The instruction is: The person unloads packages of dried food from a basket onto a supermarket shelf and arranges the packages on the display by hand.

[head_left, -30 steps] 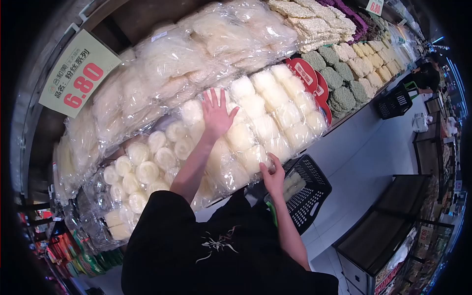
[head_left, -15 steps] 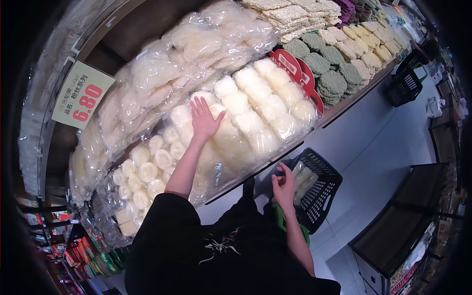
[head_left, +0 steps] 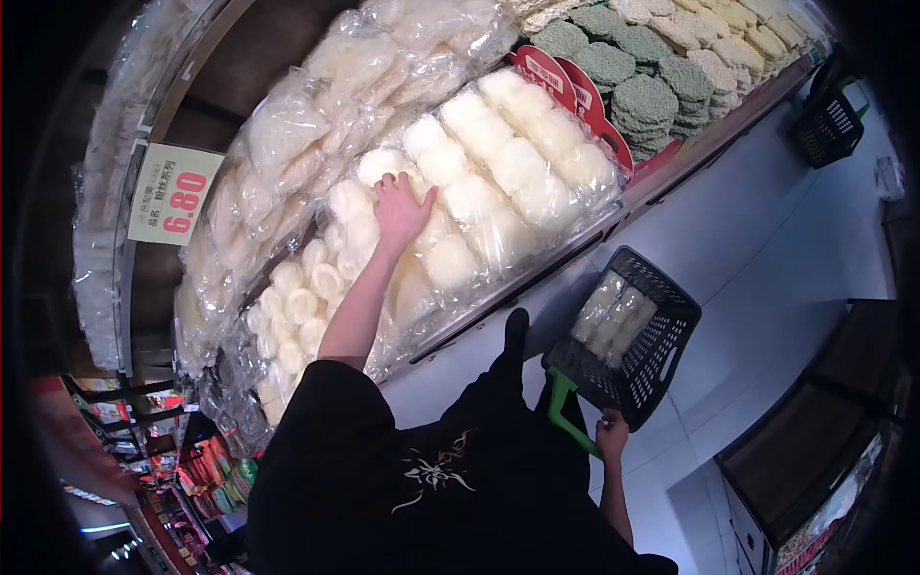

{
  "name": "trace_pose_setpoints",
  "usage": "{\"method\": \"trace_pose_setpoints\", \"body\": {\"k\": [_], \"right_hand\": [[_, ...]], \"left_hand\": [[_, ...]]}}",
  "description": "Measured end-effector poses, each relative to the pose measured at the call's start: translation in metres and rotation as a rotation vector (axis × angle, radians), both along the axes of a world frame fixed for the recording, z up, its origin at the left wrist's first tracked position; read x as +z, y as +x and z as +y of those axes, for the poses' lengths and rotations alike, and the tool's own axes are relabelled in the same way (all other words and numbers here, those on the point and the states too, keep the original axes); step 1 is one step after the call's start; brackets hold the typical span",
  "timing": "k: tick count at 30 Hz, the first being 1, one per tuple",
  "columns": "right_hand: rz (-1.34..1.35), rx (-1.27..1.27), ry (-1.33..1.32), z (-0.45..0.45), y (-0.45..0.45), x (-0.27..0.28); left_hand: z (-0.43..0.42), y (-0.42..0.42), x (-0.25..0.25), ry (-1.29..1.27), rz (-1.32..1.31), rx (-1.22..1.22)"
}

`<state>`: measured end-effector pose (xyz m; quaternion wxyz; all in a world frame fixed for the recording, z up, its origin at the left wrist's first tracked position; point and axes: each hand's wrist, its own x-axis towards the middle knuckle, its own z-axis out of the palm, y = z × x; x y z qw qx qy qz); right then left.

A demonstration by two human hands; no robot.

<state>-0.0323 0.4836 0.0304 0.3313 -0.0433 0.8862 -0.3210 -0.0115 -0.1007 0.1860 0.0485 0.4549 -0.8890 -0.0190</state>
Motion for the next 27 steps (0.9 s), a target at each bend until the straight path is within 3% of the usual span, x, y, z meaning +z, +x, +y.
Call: {"method": "trace_pose_setpoints", "body": {"k": [8, 14, 16, 18, 19, 20, 22, 23, 24, 27], "right_hand": [[-0.041, -0.031, -0.044, -0.005, -0.002, 0.000], [-0.146, -0.093, -0.157, 0.002, -0.009, -0.030], [-0.069, -0.056, -0.190, 0.001, -0.023, -0.051], [-0.092, -0.066, -0.118, 0.004, -0.038, -0.088], [-0.102, -0.050, -0.057, 0.006, -0.049, -0.108], [-0.116, -0.064, -0.046, 0.006, -0.060, -0.126], [-0.104, -0.088, 0.049, 0.005, -0.079, -0.165], [-0.124, -0.095, 0.063, 0.004, -0.087, -0.183], [-0.154, -0.081, 0.124, 0.001, -0.095, -0.201], [-0.224, -0.024, 0.202, 0.004, -0.103, -0.277]], "left_hand": [[0.001, -0.012, -0.004, -0.007, -0.138, 0.084], [0.004, -0.011, -0.007, -0.054, -0.195, 0.119], [0.017, -0.018, -0.011, -0.156, -0.257, 0.136], [0.042, -0.019, -0.016, -0.510, -0.159, -0.067], [0.090, -0.038, 0.008, -0.514, -0.017, -0.214], [0.138, -0.052, 0.017, -0.378, 0.207, -0.337], [0.233, -0.055, 0.002, -0.015, 0.328, -0.433], [0.272, -0.045, -0.015, 0.121, 0.222, -0.620], [0.310, -0.041, -0.037, 0.432, 0.189, -0.733], [0.404, 0.007, -0.096, 0.918, -0.013, -0.794]]}}
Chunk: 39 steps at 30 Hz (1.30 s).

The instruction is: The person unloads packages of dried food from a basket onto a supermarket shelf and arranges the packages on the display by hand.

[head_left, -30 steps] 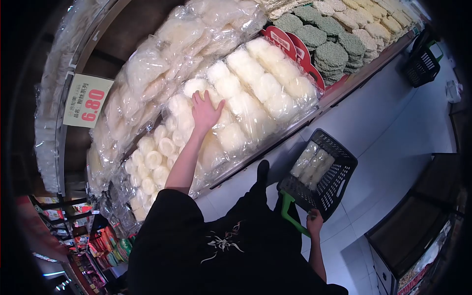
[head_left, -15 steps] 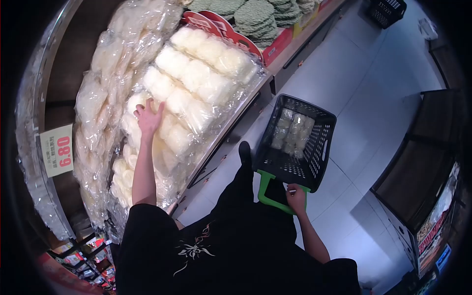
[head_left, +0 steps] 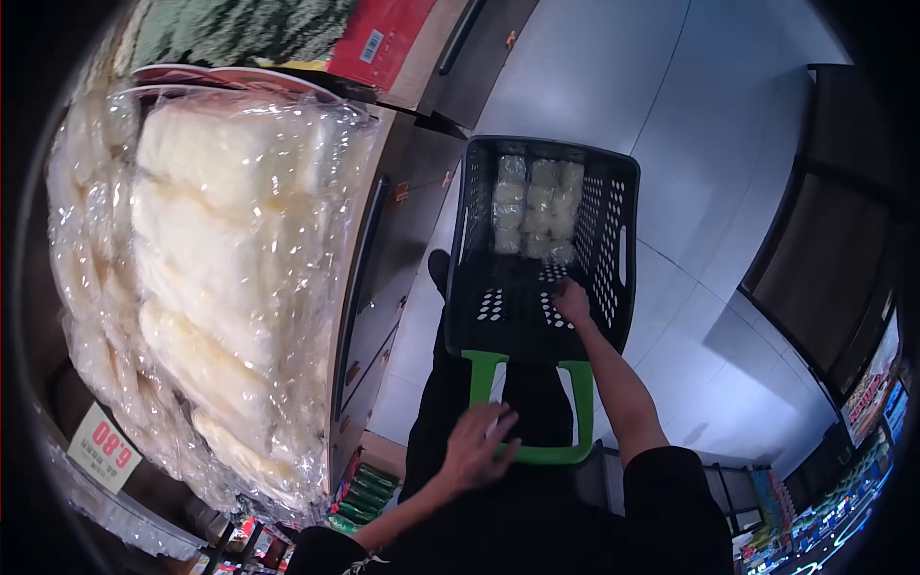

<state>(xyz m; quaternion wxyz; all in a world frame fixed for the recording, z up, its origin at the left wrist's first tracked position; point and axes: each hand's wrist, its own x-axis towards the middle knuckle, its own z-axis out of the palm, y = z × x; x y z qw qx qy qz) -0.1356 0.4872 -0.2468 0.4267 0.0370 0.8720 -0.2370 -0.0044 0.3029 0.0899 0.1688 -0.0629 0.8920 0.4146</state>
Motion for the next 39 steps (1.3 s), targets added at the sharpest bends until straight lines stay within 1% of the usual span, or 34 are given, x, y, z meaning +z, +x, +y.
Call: {"method": "trace_pose_setpoints", "body": {"k": [2, 3, 5, 7, 9, 11, 12, 13, 16, 17, 18, 21, 22, 24, 26, 27, 29, 30, 33, 34, 36, 37, 38, 39], "right_hand": [[-0.051, 0.031, 0.015, -0.001, -0.001, -0.046], [-0.096, 0.054, 0.074, -0.002, -0.007, -0.061], [-0.153, 0.075, 0.141, 0.000, -0.011, -0.101], [-0.181, 0.040, 0.201, 0.004, -0.009, -0.147], [-0.160, 0.029, 0.207, 0.006, -0.001, -0.189], [-0.136, 0.026, 0.214, 0.007, 0.000, -0.222], [-0.136, -0.035, 0.243, 0.005, 0.004, -0.229], [-0.120, -0.100, 0.267, 0.000, 0.000, -0.237], [-0.091, -0.123, 0.286, -0.010, 0.000, -0.258], [0.019, -0.016, 0.366, -0.015, 0.007, -0.269], [0.015, -0.025, 0.365, -0.015, 0.011, -0.277], [0.079, 0.063, 0.478, -0.019, 0.007, -0.282], [0.082, 0.054, 0.476, -0.017, 0.005, -0.287], [-0.022, -0.010, 0.445, -0.015, -0.001, -0.292], [-0.008, -0.018, 0.470, -0.015, -0.005, -0.295], [-0.057, -0.049, 0.456, -0.012, -0.008, -0.295], [-0.136, -0.113, 0.438, -0.013, -0.021, -0.283], [-0.133, -0.120, 0.432, -0.016, -0.020, -0.282], [-0.282, -0.105, 0.405, -0.024, -0.022, -0.261], [-0.268, -0.105, 0.404, -0.028, -0.021, -0.255], [-0.375, -0.239, 0.362, -0.035, -0.020, -0.242], [-0.360, -0.321, 0.321, -0.038, -0.021, -0.228], [-0.345, -0.401, 0.276, -0.040, -0.021, -0.211], [-0.258, -0.472, 0.250, -0.035, -0.005, -0.222]], "left_hand": [[0.024, 0.016, -0.021, 0.001, -0.222, -0.080], [0.023, 0.023, -0.029, 0.010, -0.238, -0.087], [0.018, 0.033, -0.043, -0.019, -0.043, -0.034], [0.020, 0.043, -0.054, -0.034, 0.083, -0.007], [0.011, 0.068, -0.058, -0.011, 0.046, -0.191], [0.007, 0.108, -0.056, -0.023, 0.030, -0.238], [0.007, 0.120, -0.053, -0.035, 0.013, -0.288], [0.004, 0.124, -0.065, -0.032, 0.012, -0.293], [0.001, 0.126, -0.083, 0.040, -0.114, -0.144], [-0.001, 0.125, -0.086, 0.063, -0.155, -0.097], [-0.002, 0.125, -0.089, 0.086, -0.196, -0.050], [-0.006, 0.122, -0.097, 0.153, -0.304, 0.091], [-0.006, 0.120, -0.098, 0.174, -0.338, 0.140], [-0.006, 0.116, -0.099, 0.214, -0.405, 0.241], [-0.004, 0.109, -0.095, 0.255, -0.474, 0.347], [-0.002, 0.105, -0.092, 0.275, -0.508, 0.401], [-0.001, 0.096, -0.087, 0.314, -0.571, 0.503], [-0.001, 0.091, -0.081, 0.332, -0.602, 0.556], [0.002, 0.079, -0.064, 0.403, -0.687, 0.721], [0.004, 0.077, -0.057, 0.433, -0.711, 0.779], [0.006, 0.069, -0.038, 0.504, -0.750, 0.887], [-0.002, 0.063, -0.044, 0.517, -0.727, 0.880], [-0.014, 0.053, -0.061, 0.445, -0.326, 0.334], [-0.024, 0.039, -0.069, 0.329, 0.081, -0.202]]}}
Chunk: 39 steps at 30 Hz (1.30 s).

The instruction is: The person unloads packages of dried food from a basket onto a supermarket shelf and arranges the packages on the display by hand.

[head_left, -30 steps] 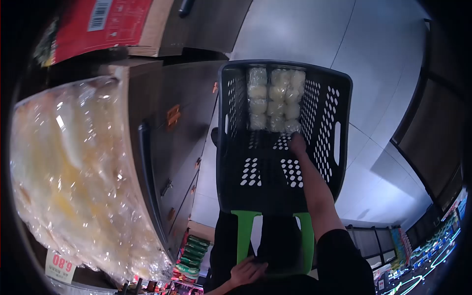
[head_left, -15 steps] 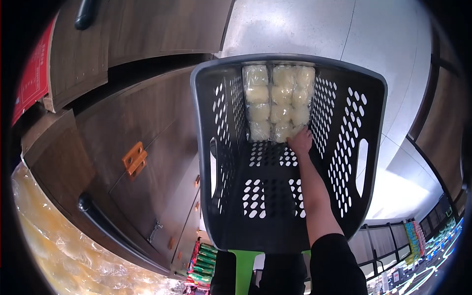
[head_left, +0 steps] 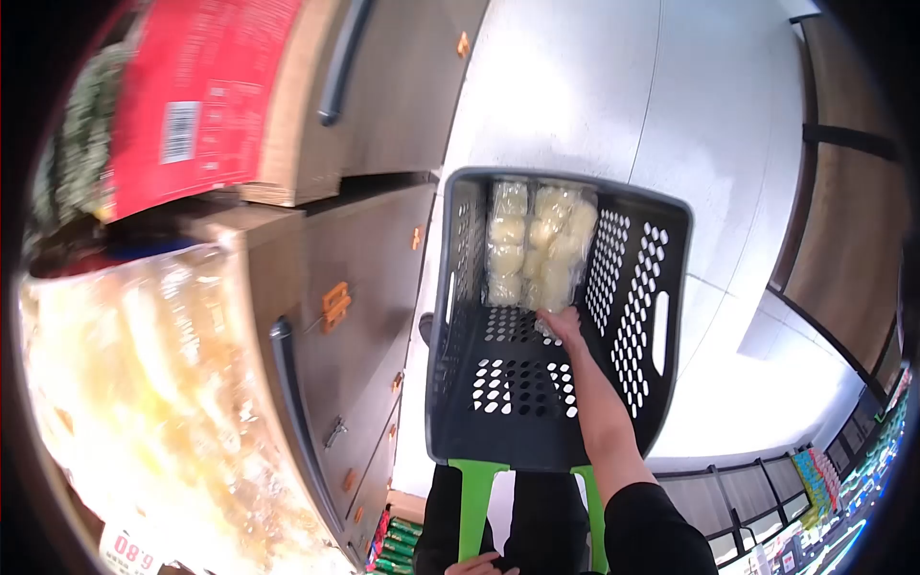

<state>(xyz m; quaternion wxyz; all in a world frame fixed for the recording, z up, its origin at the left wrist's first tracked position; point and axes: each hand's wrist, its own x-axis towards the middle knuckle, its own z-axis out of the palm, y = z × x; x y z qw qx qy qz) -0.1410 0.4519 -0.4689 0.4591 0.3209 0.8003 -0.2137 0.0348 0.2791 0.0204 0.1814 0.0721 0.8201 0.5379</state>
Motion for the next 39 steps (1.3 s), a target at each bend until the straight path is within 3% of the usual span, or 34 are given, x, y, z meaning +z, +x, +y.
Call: {"method": "trace_pose_setpoints", "body": {"k": [2, 4, 6, 7, 8, 9, 10, 11, 12, 13, 14, 15, 16, 17, 19, 20, 21, 22, 23, 24, 26, 27, 29, 30, 32, 35, 39], "right_hand": [[0.046, -0.229, -0.270, -0.002, -0.023, 0.072], [0.228, -0.103, -0.223, 0.015, 0.001, 0.062], [0.091, 0.116, 0.016, 0.015, -0.019, 0.134], [0.019, 0.172, -0.089, 0.031, -0.020, 0.144], [0.057, 0.471, -0.268, 0.055, -0.009, 0.118], [-0.015, 0.355, -0.124, 0.053, -0.017, 0.163], [-0.177, 0.420, -0.198, 0.036, -0.057, 0.288], [-0.322, 0.506, -0.297, 0.052, -0.056, 0.286], [-0.207, 0.646, -0.156, 0.056, -0.043, 0.284], [-0.275, 0.748, -0.160, 0.042, -0.055, 0.344], [-0.254, 0.795, -0.102, 0.040, -0.051, 0.366], [-0.239, 0.795, -0.088, 0.018, -0.056, 0.437], [-0.183, 0.831, -0.010, 0.004, -0.050, 0.471], [-0.126, 0.864, 0.069, -0.008, -0.044, 0.499], [-0.021, 0.910, 0.095, -0.030, -0.034, 0.566], [0.052, 0.947, 0.109, -0.040, -0.026, 0.598], [0.060, 0.951, 0.125, -0.049, -0.014, 0.627], [0.241, 0.940, 0.176, -0.057, -0.001, 0.652], [0.418, 0.923, 0.222, -0.063, 0.013, 0.678], [0.413, 0.928, 0.230, -0.064, 0.028, 0.705], [0.630, 0.841, 0.075, -0.072, 0.052, 0.757], [0.627, 0.848, 0.078, -0.074, 0.065, 0.779], [0.767, 0.865, -0.113, -0.076, 0.083, 0.810], [0.760, 0.876, -0.112, -0.076, 0.092, 0.814], [0.827, 0.946, -0.161, -0.076, 0.109, 0.815], [0.883, 0.922, -0.168, -0.083, 0.128, 0.800], [0.933, 0.964, -0.191, -0.112, 0.132, 0.785]], "left_hand": [[0.002, -0.023, 0.010, -0.079, 0.006, 0.030], [0.009, -0.059, 0.028, -0.167, -0.002, 0.131], [0.010, -0.049, 0.034, -0.157, 0.008, 0.148], [0.010, -0.041, 0.033, -0.155, -0.029, 0.157], [0.010, -0.038, 0.035, -0.159, -0.085, 0.135], [0.007, -0.039, 0.041, -0.157, -0.016, 0.145], [0.004, -0.044, 0.049, -0.128, -0.198, 0.137], [0.001, -0.048, 0.055, -0.095, -0.383, 0.125], [-0.004, -0.051, 0.054, -0.065, -0.586, 0.110], [-0.008, -0.048, 0.043, -0.056, -0.524, 0.121], [-0.011, -0.041, 0.024, 0.004, -0.489, 0.197], [-0.015, -0.032, 0.000, 0.064, -0.467, 0.269], [-0.021, -0.026, -0.029, 0.308, -0.510, 0.333], [-0.027, -0.032, -0.045, 0.315, -0.475, 0.334], [-0.035, -0.037, -0.053, 0.474, -0.652, 0.430], [-0.042, -0.041, -0.034, 0.485, -0.635, 0.428], [-0.053, -0.057, 0.006, 0.580, -0.775, 0.467], [-0.062, -0.072, 0.036, 0.673, -0.922, 0.503], [-0.067, -0.081, 0.047, 0.771, -0.924, 0.491], [-0.072, -0.085, 0.056, 0.867, -0.932, 0.483], [-0.084, -0.100, 0.081, 1.200, -0.873, 0.407], [-0.088, -0.106, 0.093, 1.208, -0.872, 0.410], [-0.095, -0.119, 0.114, 1.490, -0.661, 0.527], [-0.102, -0.121, 0.124, 1.499, -0.660, 0.535], [-0.122, -0.129, 0.146, 1.671, -0.605, 0.441], [-0.140, -0.127, 0.169, 1.573, -0.552, 0.659], [-0.179, -0.116, 0.200, 1.455, -0.282, 0.889]]}}
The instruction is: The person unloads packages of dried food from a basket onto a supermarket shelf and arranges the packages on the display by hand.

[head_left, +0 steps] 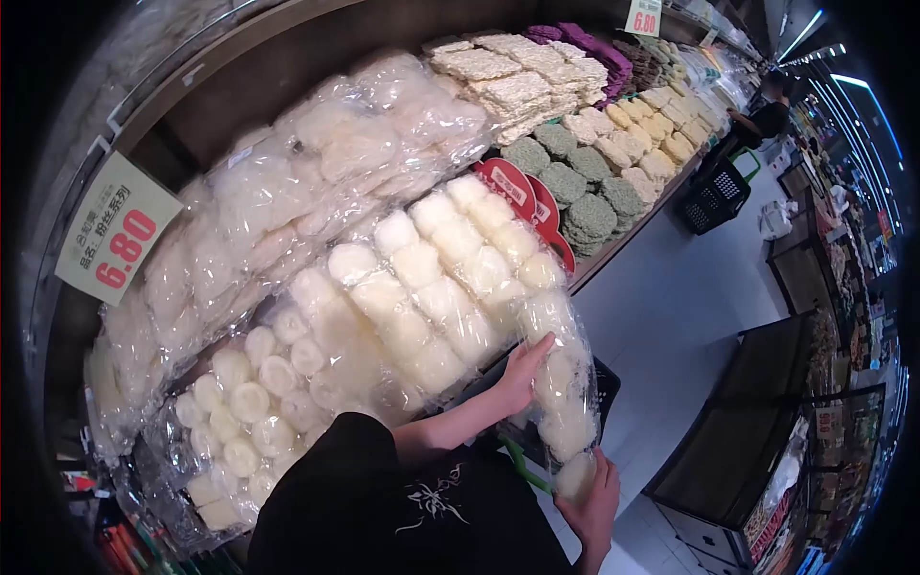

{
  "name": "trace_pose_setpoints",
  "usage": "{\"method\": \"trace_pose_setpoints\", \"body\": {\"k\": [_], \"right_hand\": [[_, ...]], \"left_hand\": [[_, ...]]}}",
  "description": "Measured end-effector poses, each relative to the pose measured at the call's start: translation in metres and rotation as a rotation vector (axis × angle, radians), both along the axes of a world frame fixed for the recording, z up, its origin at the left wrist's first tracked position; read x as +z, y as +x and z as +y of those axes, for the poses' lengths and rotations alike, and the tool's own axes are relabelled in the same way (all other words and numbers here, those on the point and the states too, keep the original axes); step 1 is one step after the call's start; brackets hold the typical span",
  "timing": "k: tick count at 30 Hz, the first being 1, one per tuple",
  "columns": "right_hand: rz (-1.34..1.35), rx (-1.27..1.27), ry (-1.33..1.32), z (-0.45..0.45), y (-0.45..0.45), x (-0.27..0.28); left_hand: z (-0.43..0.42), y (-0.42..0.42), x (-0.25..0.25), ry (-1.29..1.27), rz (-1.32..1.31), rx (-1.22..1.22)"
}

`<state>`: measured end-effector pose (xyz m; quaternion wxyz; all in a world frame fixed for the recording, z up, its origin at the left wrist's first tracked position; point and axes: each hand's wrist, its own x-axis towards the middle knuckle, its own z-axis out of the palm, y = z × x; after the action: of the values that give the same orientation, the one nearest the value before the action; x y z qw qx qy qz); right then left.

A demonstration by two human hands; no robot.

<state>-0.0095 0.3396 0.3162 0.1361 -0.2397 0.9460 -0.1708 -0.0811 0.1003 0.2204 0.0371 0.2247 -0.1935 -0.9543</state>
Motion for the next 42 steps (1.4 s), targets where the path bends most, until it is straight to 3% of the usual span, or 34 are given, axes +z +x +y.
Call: {"method": "trace_pose_setpoints", "body": {"k": [6, 9, 12, 18, 22, 24, 25, 26, 28, 30, 36, 39, 42], "right_hand": [[0.109, 0.237, -0.097, -0.078, -0.021, -0.017], [0.128, 0.364, -0.162, -0.124, -0.035, -0.030], [0.154, 0.444, -0.232, -0.166, -0.046, -0.046], [0.120, 0.497, -0.181, -0.229, -0.088, -0.088], [0.158, 0.594, -0.168, -0.241, -0.104, -0.104], [0.182, 0.601, -0.198, -0.248, -0.107, -0.107], [0.211, 0.611, -0.224, -0.248, -0.109, -0.109], [0.224, 0.580, -0.220, -0.248, -0.109, -0.111], [0.148, 0.554, -0.219, -0.251, -0.108, -0.115], [0.168, 0.492, -0.244, -0.246, -0.103, -0.125], [0.119, 0.446, -0.342, -0.229, -0.089, -0.134], [0.221, 0.417, -0.471, -0.205, -0.082, -0.133], [0.190, 0.177, -0.659, -0.151, -0.071, -0.138]], "left_hand": [[-0.087, 0.025, 0.023, -0.236, -0.251, 0.311], [-0.144, 0.033, -0.011, -0.374, -0.301, 0.464], [-0.184, 0.045, 0.037, -0.485, -0.309, 0.517], [-0.273, 0.008, -0.042, -0.822, -0.637, 0.638], [-0.267, 0.017, -0.033, -0.909, -0.684, 0.741], [-0.252, 0.025, -0.015, -1.511, -0.769, 0.888], [-0.251, 0.030, -0.006, -1.722, -0.639, 0.850], [-0.257, 0.031, -0.008, -1.726, -0.602, 0.835], [-0.276, 0.023, -0.019, -2.264, -0.607, 0.254], [-0.289, 0.018, -0.038, -2.396, -0.708, 0.146], [-0.284, 0.023, -0.047, -2.458, -0.753, 0.059], [-0.286, 0.023, -0.040, -2.402, -0.758, -0.047], [-0.282, 0.024, -0.034, -2.379, -0.756, -0.103]]}}
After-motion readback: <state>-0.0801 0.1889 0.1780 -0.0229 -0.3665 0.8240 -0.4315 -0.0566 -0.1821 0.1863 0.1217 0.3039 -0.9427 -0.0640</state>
